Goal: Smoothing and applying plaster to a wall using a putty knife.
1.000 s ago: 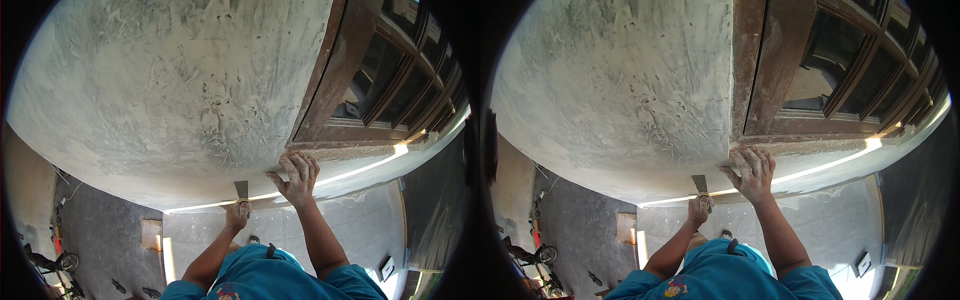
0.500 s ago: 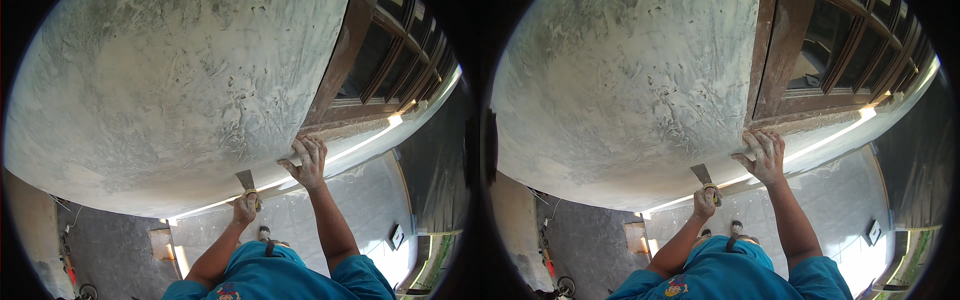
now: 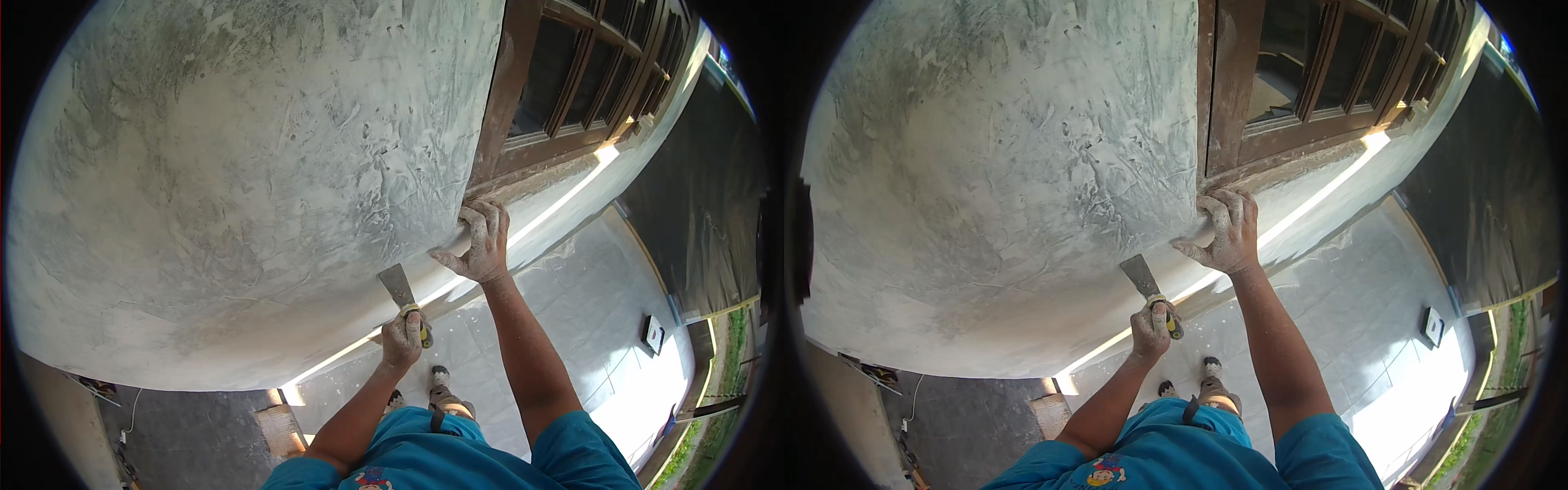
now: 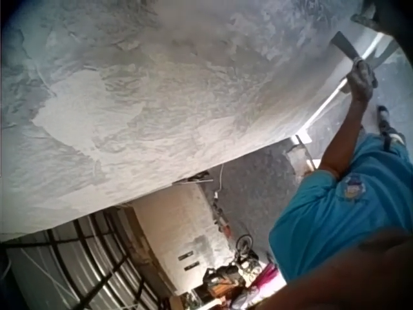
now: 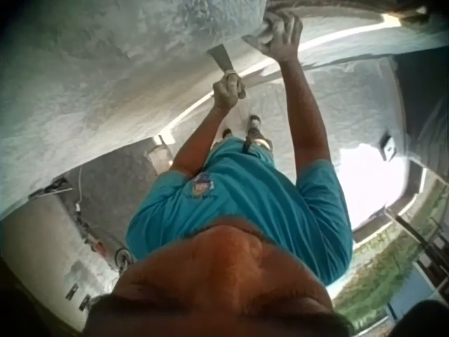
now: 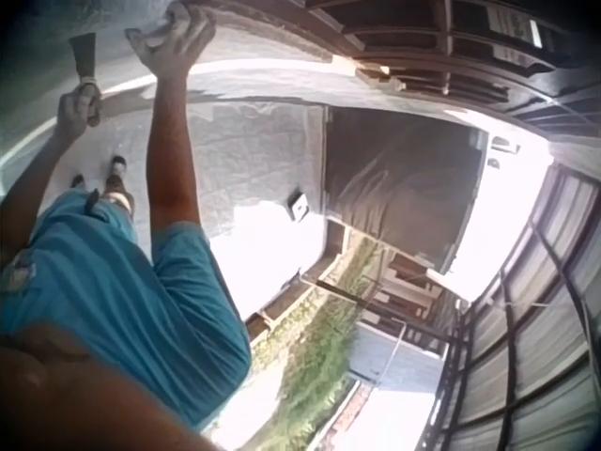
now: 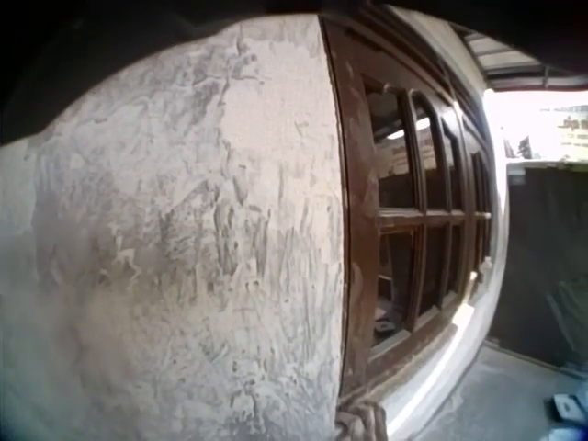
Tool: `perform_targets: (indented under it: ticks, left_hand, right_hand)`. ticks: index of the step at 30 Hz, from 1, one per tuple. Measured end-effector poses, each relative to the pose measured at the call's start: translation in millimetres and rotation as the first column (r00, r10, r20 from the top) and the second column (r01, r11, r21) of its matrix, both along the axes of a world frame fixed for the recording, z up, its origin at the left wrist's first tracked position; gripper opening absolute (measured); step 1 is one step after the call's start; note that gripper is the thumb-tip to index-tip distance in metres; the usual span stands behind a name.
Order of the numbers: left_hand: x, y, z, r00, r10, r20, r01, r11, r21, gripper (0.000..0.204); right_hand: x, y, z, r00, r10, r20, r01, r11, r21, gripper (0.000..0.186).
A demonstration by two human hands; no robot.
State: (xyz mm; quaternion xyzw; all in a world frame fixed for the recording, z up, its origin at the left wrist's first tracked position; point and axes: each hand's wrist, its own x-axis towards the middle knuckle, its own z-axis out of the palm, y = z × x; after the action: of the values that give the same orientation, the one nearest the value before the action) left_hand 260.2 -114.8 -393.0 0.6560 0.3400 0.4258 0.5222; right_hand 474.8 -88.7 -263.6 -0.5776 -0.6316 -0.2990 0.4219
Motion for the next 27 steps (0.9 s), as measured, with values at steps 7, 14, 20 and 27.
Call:
perform_targets:
  ticks: [7, 14, 20, 27]
  left_hand:
    - [-10, 6, -16, 0.986, -0.062, -0.153, 0.065, 0.998, 0.014, 0.040]
    - [-25, 20, -57, 0.954, 0.069, -0.291, 0.023, 0.953, 0.301, 0.035]
    - [-18, 21, -28, 0.976, -0.070, -0.205, 0.081, 0.996, 0.046, 0.037]
    - [-10, 23, 9, 0.988, -0.079, -0.131, 0.086, 0.995, 0.048, 0.032]
  right_hand:
    - [5, 3, -3, 0.997, -0.066, 0.027, 0.066, 0.998, 0.008, 0.080]
    - [-8, 5, -1, 0.996, -0.076, 0.041, 0.076, 0.997, -0.006, 0.082]
    - [-6, 2, 1, 0.996, -0.066, 0.061, 0.067, 0.998, -0.008, 0.085]
    - [-2, -2, 0, 0.999, -0.041, 0.035, 0.042, 0.999, -0.031, 0.083]
